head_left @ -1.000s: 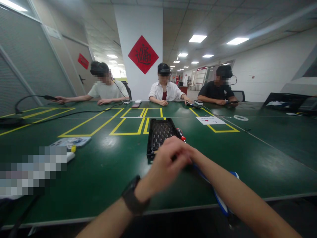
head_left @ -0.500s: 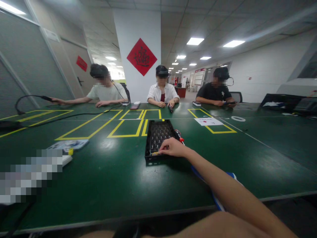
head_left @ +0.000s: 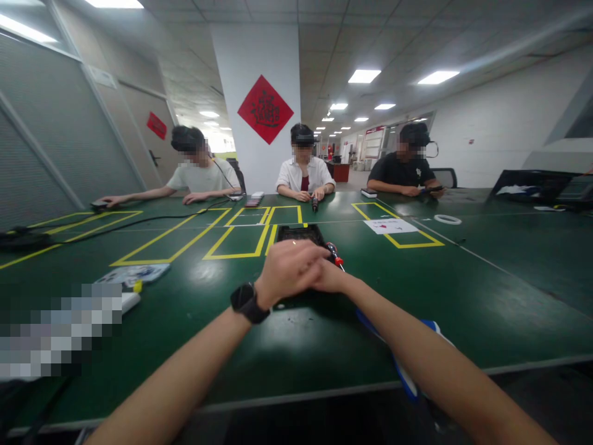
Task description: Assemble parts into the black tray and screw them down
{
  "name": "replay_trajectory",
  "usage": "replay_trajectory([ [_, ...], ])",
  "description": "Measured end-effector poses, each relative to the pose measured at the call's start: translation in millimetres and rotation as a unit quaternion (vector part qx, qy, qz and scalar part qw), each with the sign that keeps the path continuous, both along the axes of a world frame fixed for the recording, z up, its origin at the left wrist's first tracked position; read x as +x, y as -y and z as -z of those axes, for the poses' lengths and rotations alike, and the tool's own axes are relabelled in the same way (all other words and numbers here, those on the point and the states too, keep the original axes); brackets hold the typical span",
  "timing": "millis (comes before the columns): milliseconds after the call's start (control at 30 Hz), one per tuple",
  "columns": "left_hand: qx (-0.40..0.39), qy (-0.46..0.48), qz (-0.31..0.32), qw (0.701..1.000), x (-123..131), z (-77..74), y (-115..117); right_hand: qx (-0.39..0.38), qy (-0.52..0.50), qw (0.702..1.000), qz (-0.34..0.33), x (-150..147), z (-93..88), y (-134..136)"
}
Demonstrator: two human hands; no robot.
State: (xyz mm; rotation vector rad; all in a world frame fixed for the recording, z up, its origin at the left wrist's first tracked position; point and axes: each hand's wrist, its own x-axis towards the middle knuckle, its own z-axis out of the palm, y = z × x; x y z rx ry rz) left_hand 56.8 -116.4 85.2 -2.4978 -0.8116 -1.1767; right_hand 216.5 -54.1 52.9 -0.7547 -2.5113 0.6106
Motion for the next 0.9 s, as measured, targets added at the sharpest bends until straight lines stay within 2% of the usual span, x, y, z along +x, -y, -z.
replay_trajectory([
  [33, -0.026, 0.045, -0.041, 0.998, -5.7, -2.1, -22.2, 0.005, 0.003, 1.0, -0.004, -0.2, -0.2, -0.1],
  [100, -0.084, 0.127, -0.126, 0.98, -22.2, 11.1, -64.7, 0.022, 0.012, 1.0, -0.014, -0.8, -0.2, -1.1],
  [200, -0.177, 0.208, -0.217, 0.937, -49.4, 53.9, -109.5, 0.035, 0.022, 0.999, -0.017, -1.8, 1.1, -2.9],
  [267, -0.261, 0.224, -0.218, 0.913, -61.4, 77.6, -124.1, 0.037, 0.023, 0.999, -0.013, -2.5, 2.0, -3.4],
  [333, -0.327, 0.236, -0.187, 0.896, -66.1, 89.4, -129.9, 0.027, 0.02, 0.999, -0.006, -3.7, 2.4, -3.0],
  [400, -0.359, 0.245, -0.156, 0.887, -66.1, 91.4, -130.8, 0.001, 0.015, 1.0, -0.001, -5.2, 2.0, -2.0],
  [600, -0.372, 0.263, -0.133, 0.88, -63.2, 86.6, -126.5, -0.05, -0.014, 0.999, 0.009, -8.7, 1.0, 0.6],
  [900, -0.369, 0.27, -0.113, 0.882, -62.9, 89.2, -124.1, -0.021, -0.022, 1.0, 0.006, -10.2, 2.6, 0.5],
])
